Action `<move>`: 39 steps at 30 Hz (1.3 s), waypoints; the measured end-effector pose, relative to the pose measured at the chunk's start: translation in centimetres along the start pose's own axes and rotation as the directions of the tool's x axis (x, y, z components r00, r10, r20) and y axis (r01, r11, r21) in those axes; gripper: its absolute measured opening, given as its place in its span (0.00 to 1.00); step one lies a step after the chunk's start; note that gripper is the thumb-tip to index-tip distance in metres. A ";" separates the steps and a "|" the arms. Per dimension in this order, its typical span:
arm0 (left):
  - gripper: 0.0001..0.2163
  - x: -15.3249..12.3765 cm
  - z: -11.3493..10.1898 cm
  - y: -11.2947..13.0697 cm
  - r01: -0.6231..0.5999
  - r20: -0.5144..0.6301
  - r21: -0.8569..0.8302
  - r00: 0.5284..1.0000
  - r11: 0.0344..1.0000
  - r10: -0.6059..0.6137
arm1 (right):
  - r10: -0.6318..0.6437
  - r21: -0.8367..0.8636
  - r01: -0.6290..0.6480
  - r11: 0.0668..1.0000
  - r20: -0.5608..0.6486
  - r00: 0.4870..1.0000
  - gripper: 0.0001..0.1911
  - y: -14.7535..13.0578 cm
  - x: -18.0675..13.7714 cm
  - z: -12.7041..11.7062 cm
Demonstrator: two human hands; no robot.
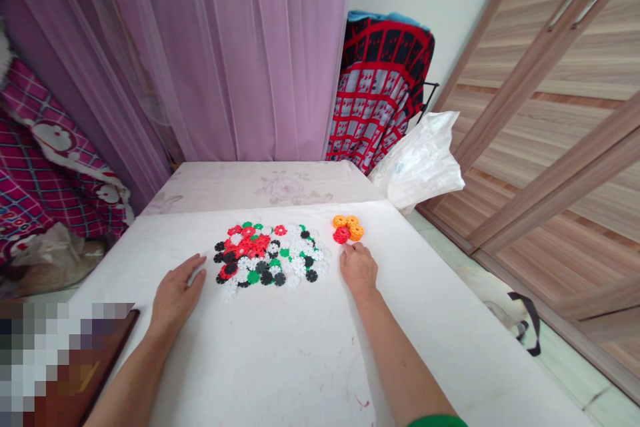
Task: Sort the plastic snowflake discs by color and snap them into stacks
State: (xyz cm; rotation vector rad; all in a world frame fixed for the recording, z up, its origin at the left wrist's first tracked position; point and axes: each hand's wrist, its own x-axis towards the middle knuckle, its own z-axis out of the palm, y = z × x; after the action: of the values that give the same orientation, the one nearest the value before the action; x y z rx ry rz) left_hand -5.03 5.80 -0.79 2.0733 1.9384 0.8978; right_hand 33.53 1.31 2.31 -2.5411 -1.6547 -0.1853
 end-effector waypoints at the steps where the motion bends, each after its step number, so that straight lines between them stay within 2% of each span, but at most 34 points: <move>1: 0.20 0.0 0.0 0.0 0.001 -0.001 -0.001 1.000 1.000 -0.001 | 0.006 0.003 -0.006 1.000 -0.003 1.000 0.18 0.0 0.0 0.0; 8: 0.19 -0.1 0.0 0.2 -0.003 -0.021 -0.019 1.000 1.000 0.002 | 0.035 0.079 -0.029 0.996 -0.078 0.996 0.18 0.2 -0.7 0.9; 12: 0.18 -0.3 0.0 0.4 0.003 -0.035 -0.023 0.999 1.000 -0.004 | -0.059 0.202 0.088 0.975 -0.146 0.987 0.18 -0.4 -1.6 1.7; 15: 0.18 -0.3 -0.1 0.6 0.010 -0.023 -0.026 1.000 1.000 -0.011 | -0.161 0.269 0.203 0.942 -0.168 0.972 0.22 -2.2 -2.4 2.2; 21: 0.18 -0.4 -0.2 0.9 0.015 0.018 -0.018 1.000 1.000 -0.015 | -0.266 0.213 0.251 0.944 0.041 0.963 0.31 -6.8 -3.2 1.8; 25: 0.18 -0.5 -0.4 1.4 -0.004 0.030 0.003 1.000 1.000 0.004 | -0.357 0.230 0.333 0.914 0.069 0.931 0.30 -8.8 -3.7 1.3; 30: 0.16 -0.5 -0.4 1.9 -0.054 0.089 0.026 0.995 0.998 0.051 | -0.482 0.284 0.465 0.839 -0.010 0.876 0.28 -10.7 -5.3 1.4; 34: 0.15 -0.6 -0.4 2.1 -0.085 0.119 0.072 0.990 0.994 0.076 | -0.581 0.359 0.577 0.734 -0.107 0.807 0.24 -11.4 -6.2 1.5; 39: 0.17 -0.8 -0.3 2.6 -0.134 0.152 0.138 0.982 0.981 0.113 | -0.522 0.379 0.569 0.729 -0.230 0.822 0.23 -11.4 -6.4 1.0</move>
State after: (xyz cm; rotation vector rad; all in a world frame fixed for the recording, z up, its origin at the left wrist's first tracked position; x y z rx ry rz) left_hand -2.95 4.52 0.55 2.2938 1.8705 0.6232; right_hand 20.59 0.31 0.51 -1.6409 -2.0783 0.0095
